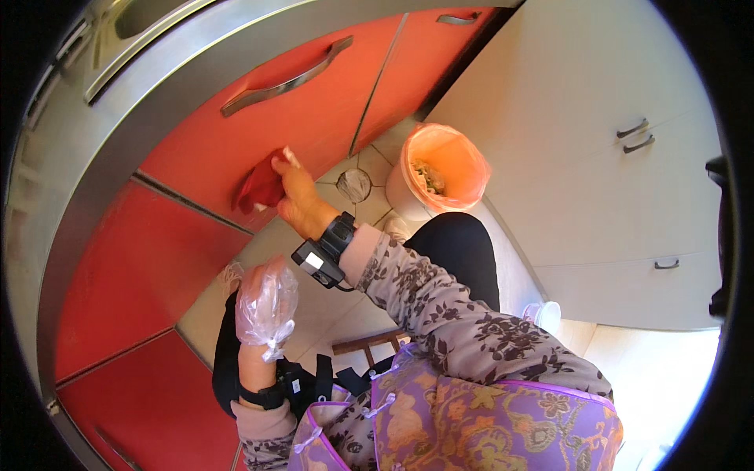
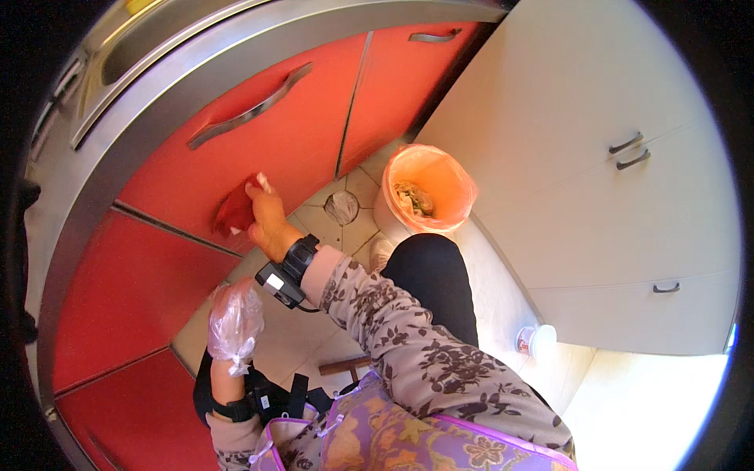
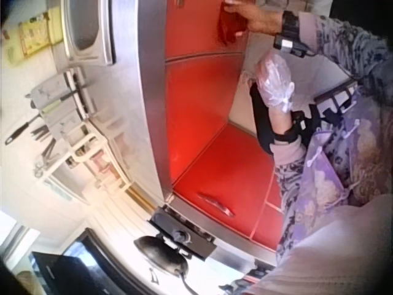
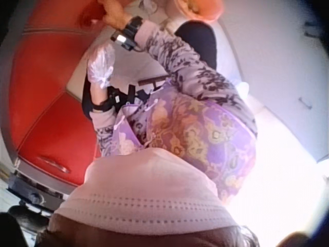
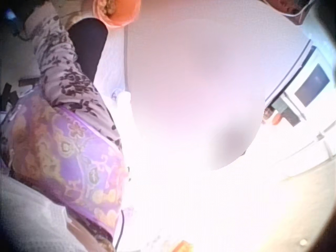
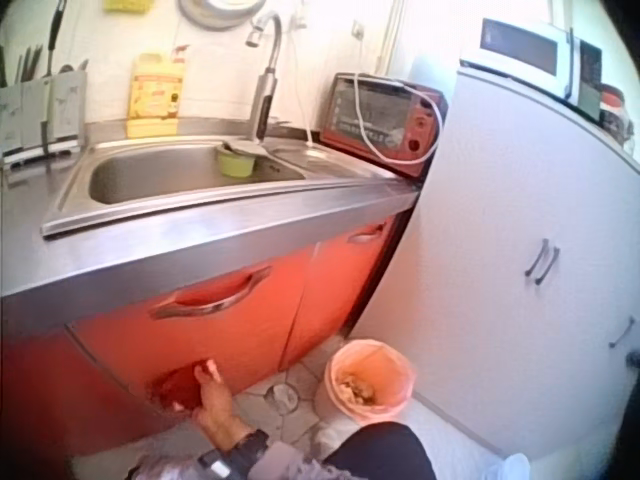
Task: The person wipes the front surfaces of red kitchen cabinet doors using a red cloth and a white wipe. They move along the lower cabinet row, cleaning each door and its handle in sequence.
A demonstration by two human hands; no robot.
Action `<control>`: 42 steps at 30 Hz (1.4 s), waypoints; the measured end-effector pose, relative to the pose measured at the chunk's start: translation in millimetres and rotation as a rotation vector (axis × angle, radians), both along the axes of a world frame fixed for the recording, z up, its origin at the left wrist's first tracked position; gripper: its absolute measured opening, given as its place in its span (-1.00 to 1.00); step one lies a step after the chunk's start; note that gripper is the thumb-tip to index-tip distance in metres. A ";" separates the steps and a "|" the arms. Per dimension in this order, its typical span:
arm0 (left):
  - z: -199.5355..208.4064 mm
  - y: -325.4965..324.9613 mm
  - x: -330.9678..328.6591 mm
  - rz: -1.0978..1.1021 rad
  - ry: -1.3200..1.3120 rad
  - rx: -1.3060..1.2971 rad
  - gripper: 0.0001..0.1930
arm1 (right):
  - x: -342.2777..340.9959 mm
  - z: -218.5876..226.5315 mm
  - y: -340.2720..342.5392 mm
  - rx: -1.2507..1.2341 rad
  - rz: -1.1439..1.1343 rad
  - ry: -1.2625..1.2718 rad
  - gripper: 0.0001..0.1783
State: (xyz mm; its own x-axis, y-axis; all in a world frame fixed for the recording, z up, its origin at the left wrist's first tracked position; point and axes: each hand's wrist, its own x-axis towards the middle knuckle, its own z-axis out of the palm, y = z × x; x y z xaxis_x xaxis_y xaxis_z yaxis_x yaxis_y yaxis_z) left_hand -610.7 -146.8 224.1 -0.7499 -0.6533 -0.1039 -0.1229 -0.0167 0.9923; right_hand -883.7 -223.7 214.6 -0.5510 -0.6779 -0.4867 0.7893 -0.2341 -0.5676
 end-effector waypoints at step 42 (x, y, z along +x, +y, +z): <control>138.0 19.4 8.1 -0.540 -0.466 -0.395 -0.51 | -133.2 -86.2 21.6 0.343 -0.335 0.200 -0.48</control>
State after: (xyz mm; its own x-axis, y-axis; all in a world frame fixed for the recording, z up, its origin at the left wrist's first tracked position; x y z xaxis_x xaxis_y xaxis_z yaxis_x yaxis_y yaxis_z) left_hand -602.6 -127.4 362.1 -0.9086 -0.2678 -0.3206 -0.4157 0.5039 0.7572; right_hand -1016.8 -202.1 128.5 -0.8153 -0.2686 -0.5129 0.5713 -0.2294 -0.7880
